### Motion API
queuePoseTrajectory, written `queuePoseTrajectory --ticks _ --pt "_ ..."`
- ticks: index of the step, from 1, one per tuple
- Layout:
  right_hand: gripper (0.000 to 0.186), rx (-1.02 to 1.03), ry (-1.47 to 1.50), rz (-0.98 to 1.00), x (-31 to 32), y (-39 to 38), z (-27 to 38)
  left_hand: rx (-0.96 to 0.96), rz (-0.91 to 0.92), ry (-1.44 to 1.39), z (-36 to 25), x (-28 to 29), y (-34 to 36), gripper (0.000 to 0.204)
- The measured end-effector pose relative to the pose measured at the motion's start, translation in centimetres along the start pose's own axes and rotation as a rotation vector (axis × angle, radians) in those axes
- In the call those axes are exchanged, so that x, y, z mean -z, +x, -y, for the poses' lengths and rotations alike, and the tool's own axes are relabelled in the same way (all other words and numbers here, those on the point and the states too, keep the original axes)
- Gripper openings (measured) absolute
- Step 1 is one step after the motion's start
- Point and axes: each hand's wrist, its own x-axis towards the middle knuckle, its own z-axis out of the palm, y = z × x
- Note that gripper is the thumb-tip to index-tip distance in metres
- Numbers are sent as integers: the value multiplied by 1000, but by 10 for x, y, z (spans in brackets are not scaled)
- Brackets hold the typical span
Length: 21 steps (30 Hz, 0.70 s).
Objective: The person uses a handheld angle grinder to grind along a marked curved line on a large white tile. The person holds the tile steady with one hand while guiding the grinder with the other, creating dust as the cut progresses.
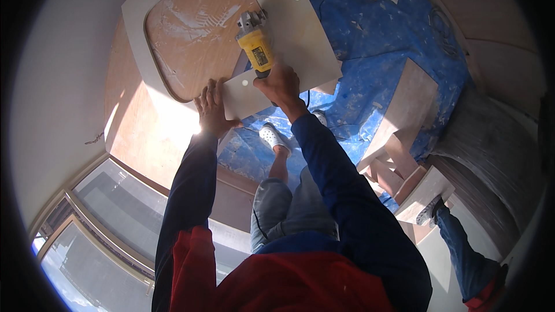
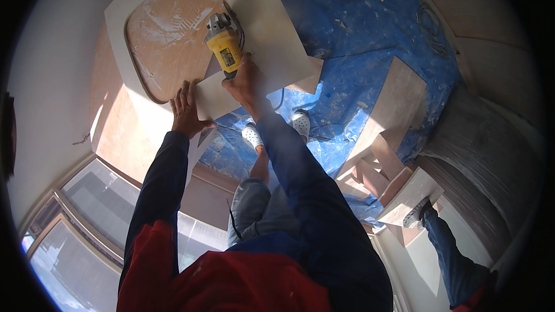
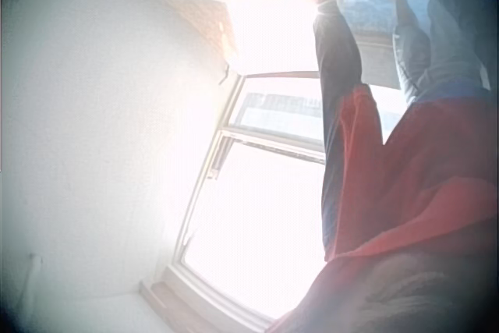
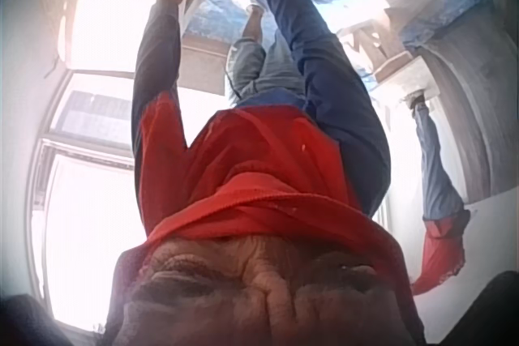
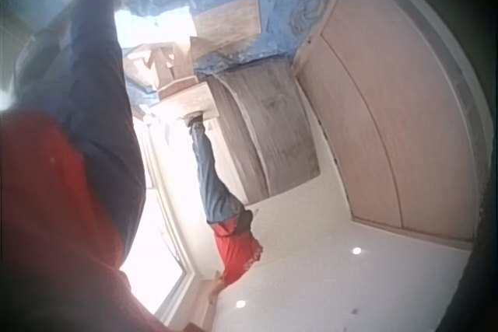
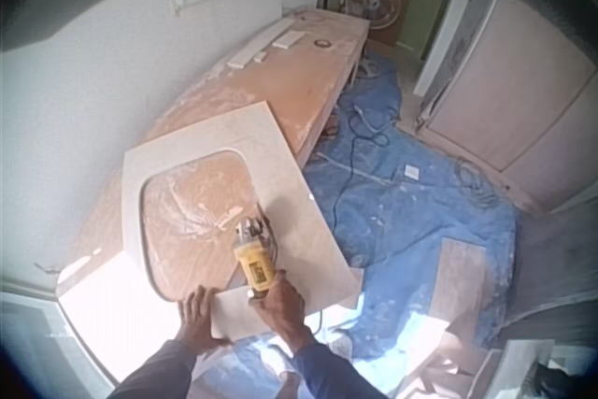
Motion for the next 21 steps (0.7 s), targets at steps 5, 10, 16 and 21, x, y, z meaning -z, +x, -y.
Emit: queuePoseTrajectory --ticks 5,10,16,21 --pt "68 -6 -17 13 1 0 0 1 0 2 0 -1 0 161" --pt "69 -9 -5 15 0 1 0 -6 -12 -4 1 -1 0 161" --pt "71 0 -7 -2 -1 1 -1 -7 -12 -3 0 0 0 161" --pt "71 9 -17 -5 -3 3 -3 3 -7 -7 -1 0 0 161"
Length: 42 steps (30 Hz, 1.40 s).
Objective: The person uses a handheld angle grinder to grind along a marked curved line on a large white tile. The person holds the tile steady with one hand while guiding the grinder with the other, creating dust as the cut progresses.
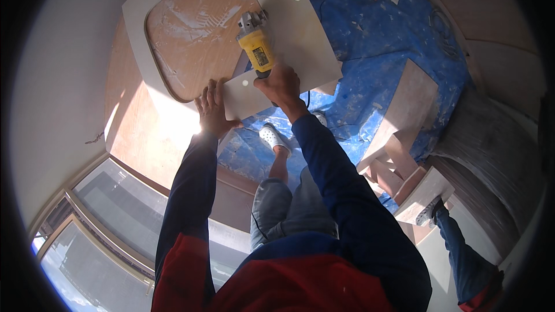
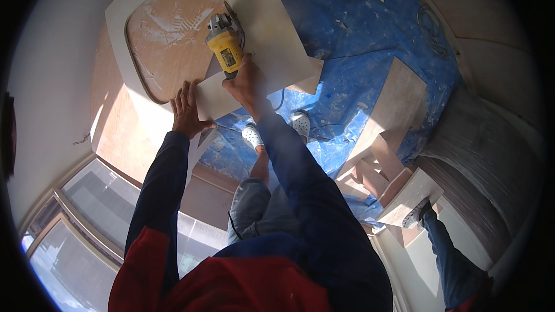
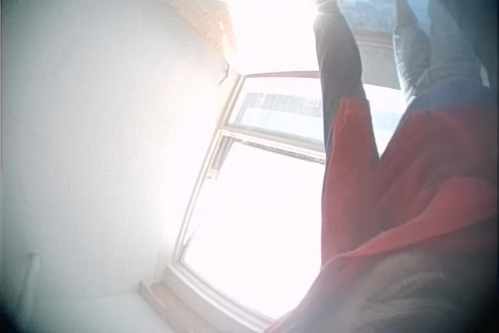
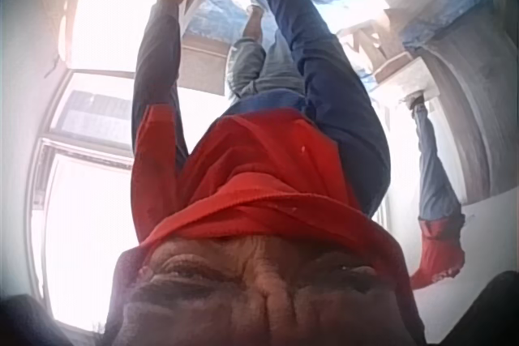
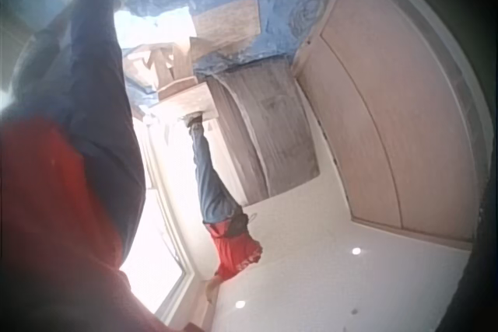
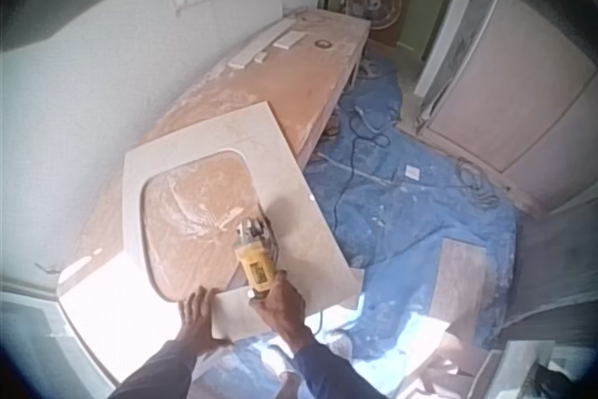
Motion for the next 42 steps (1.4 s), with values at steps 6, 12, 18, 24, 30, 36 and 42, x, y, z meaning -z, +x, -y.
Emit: queuePoseTrajectory --ticks 6,12,18,24,30,36,42 --pt "71 2 10 2 0 0 0 -2 6 4 1 0 0 162" --pt "70 -28 0 20 0 1 1 -5 1 -4 2 -1 0 162" --pt "70 -1 23 -2 0 -1 1 -4 3 10 1 -1 0 161" --pt "69 6 21 -16 0 -1 1 -1 13 8 1 1 0 161" --pt "67 -1 22 -5 0 -1 1 3 11 5 0 1 0 161" --pt "63 26 25 -49 -4 1 -4 5 21 -8 -3 5 -1 160" --pt "69 45 8 -43 -8 3 -7 7 18 -4 -3 5 -2 160"
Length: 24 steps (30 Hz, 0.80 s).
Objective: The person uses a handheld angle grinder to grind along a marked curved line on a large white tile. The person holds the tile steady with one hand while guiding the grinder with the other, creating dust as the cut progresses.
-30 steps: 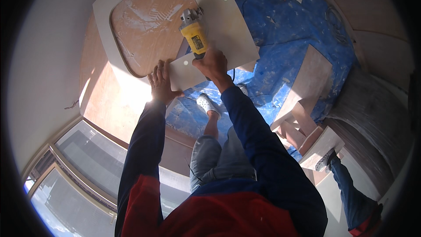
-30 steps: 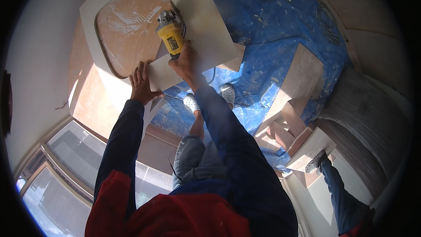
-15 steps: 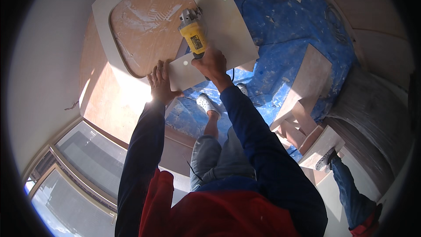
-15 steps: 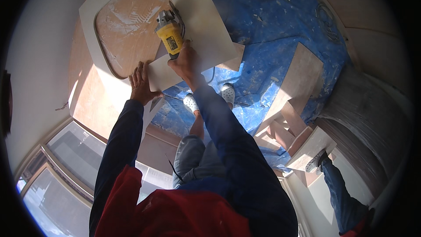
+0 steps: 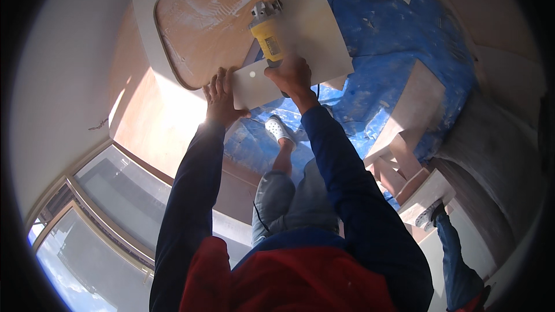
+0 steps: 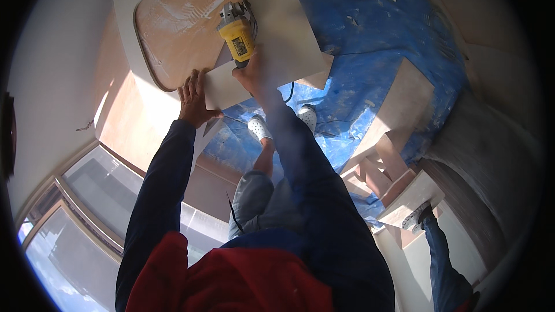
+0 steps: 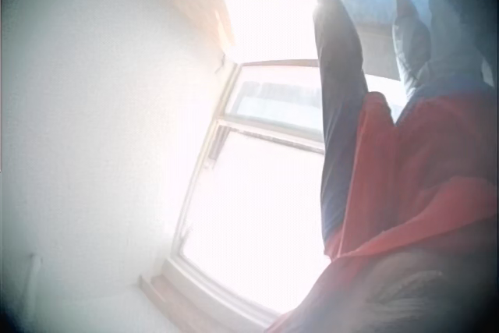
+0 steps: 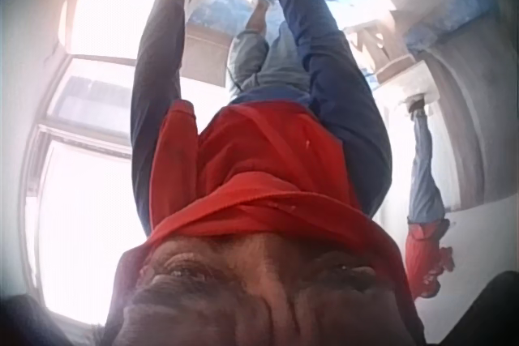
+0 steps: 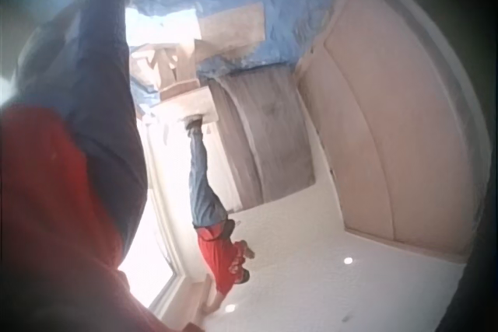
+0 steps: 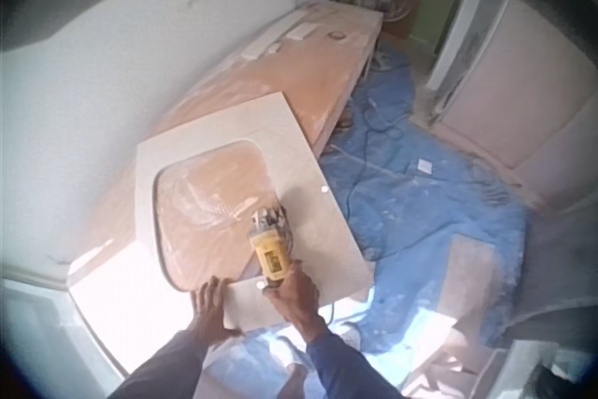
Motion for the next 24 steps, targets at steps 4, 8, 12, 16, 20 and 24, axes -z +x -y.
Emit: queuePoseTrajectory --ticks 4,8,12,16,20,24 --pt "81 31 13 30 8 -3 3 -12 -8 5 3 -3 1 160" --pt "81 26 7 35 14 -6 9 -17 -10 5 7 -7 2 160" --pt "84 1 -2 33 14 -7 13 -45 -52 30 9 -10 1 160" --pt "79 -17 35 71 17 -4 10 -36 -51 41 8 -11 2 160" --pt "81 -3 7 13 13 -4 10 -23 -38 22 7 -10 3 160" --pt "80 2 19 11 14 -5 12 -18 -26 24 7 -10 4 160"
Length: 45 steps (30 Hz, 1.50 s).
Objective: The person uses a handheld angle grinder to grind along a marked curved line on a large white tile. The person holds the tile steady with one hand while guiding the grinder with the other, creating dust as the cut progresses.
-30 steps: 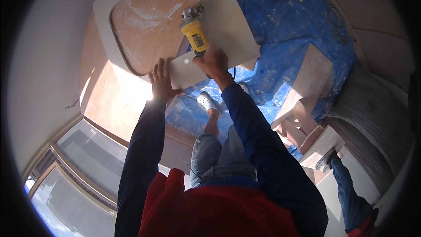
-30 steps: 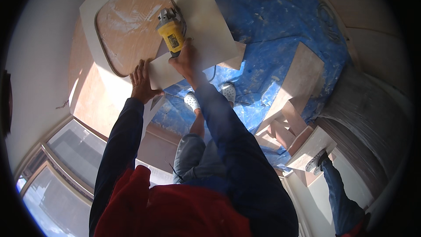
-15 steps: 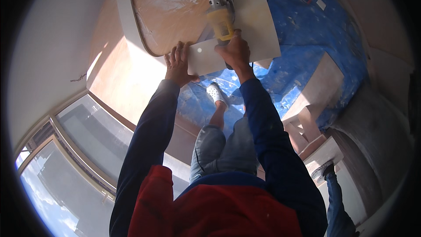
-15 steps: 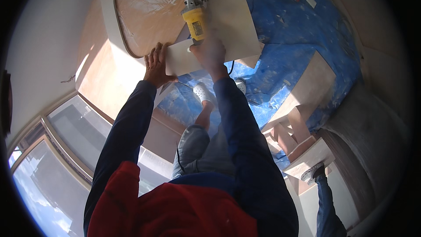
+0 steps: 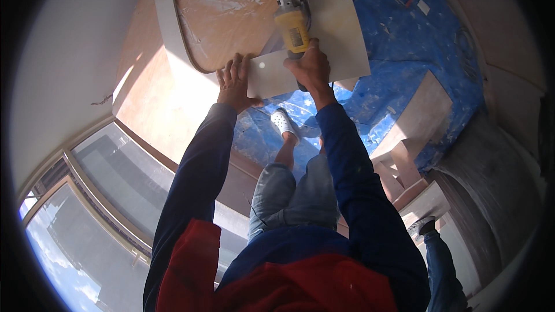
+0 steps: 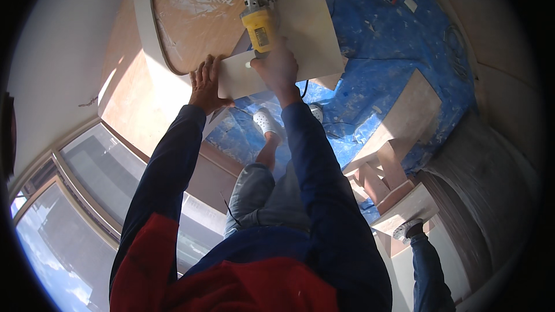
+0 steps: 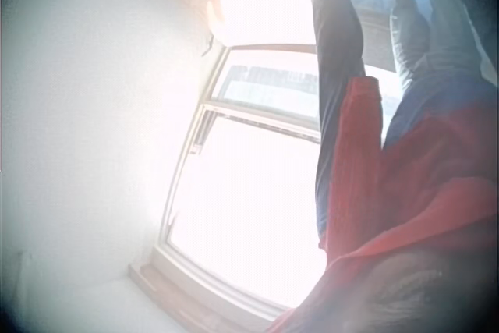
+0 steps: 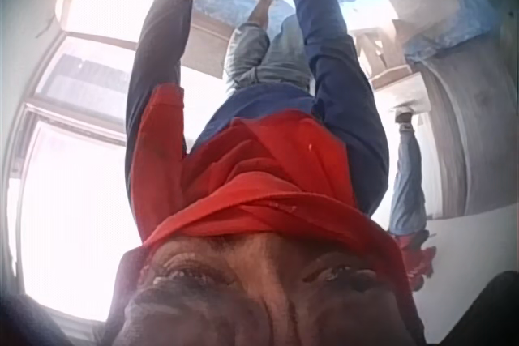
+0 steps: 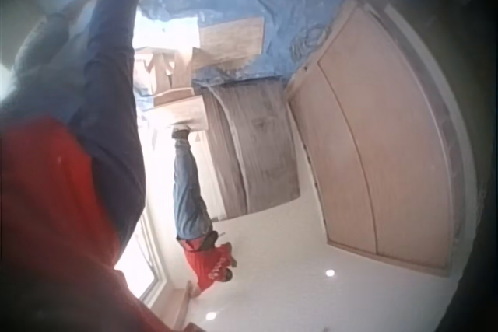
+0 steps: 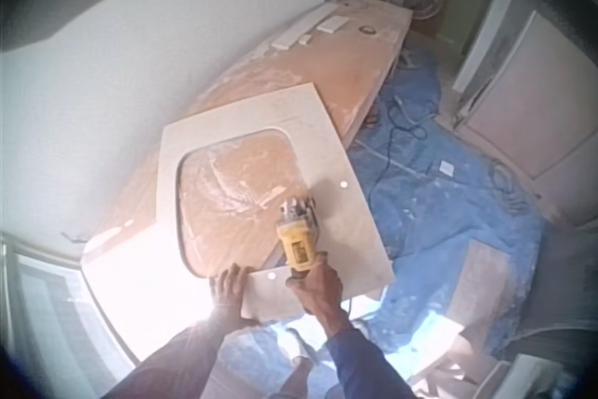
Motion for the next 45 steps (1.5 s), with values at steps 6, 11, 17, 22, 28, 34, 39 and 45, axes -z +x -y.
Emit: queuePoseTrajectory --ticks 6,11,17,22,28,34,39,45 --pt "81 -21 18 55 7 -1 4 -6 -7 20 1 -1 0 162" --pt "81 -21 20 62 7 -1 3 -5 -3 27 2 -2 1 163" --pt "82 4 18 37 4 -2 0 -2 -3 41 1 -2 0 162" --pt "82 9 20 37 2 -1 -2 9 19 2 0 1 0 161" --pt "81 27 25 17 0 -1 -5 -4 -14 3 -1 2 -1 161" --pt "81 16 6 32 -1 -1 -7 18 34 -5 -2 5 0 161" --pt "80 29 23 34 1 -1 -7 10 5 36 -3 3 -1 161" --pt "80 33 32 38 0 0 -8 16 35 9 -3 5 -1 160"
